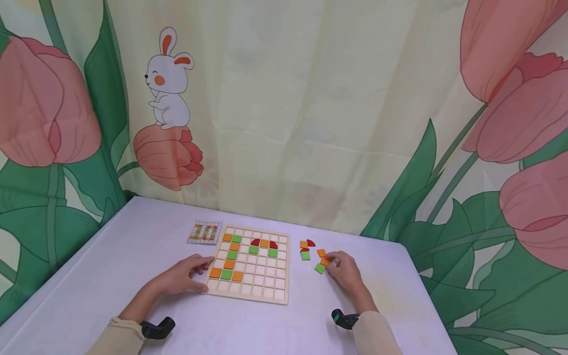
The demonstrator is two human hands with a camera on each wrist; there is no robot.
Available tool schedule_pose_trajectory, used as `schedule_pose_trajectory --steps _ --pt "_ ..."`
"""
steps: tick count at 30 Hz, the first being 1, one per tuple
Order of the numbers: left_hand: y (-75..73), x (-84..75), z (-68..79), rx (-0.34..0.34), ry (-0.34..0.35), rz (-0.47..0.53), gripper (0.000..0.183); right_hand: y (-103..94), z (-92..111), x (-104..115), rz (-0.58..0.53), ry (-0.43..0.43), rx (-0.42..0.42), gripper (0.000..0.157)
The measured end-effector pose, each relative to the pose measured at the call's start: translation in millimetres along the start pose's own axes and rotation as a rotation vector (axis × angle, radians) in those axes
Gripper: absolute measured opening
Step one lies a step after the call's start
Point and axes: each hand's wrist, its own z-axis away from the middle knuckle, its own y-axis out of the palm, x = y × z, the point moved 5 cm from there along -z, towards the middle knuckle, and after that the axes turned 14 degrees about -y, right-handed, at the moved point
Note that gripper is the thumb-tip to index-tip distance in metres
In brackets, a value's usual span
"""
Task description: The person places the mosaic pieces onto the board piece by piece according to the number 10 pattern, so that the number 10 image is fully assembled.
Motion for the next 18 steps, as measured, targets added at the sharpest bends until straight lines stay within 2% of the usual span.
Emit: schedule_pose_trajectory --steps 8,18 --pt "-1.0 -1.0 0.1 -0.003 0.001 -0.006 0.082 -3.2 1 7 -0.021 0.009 -0.034 0.028" --pt "0.5 0.8 -1.2 0.003 0.003 -0.005 0.082 5.6 -3 35 -0.068 -0.026 -0.032 0.028"
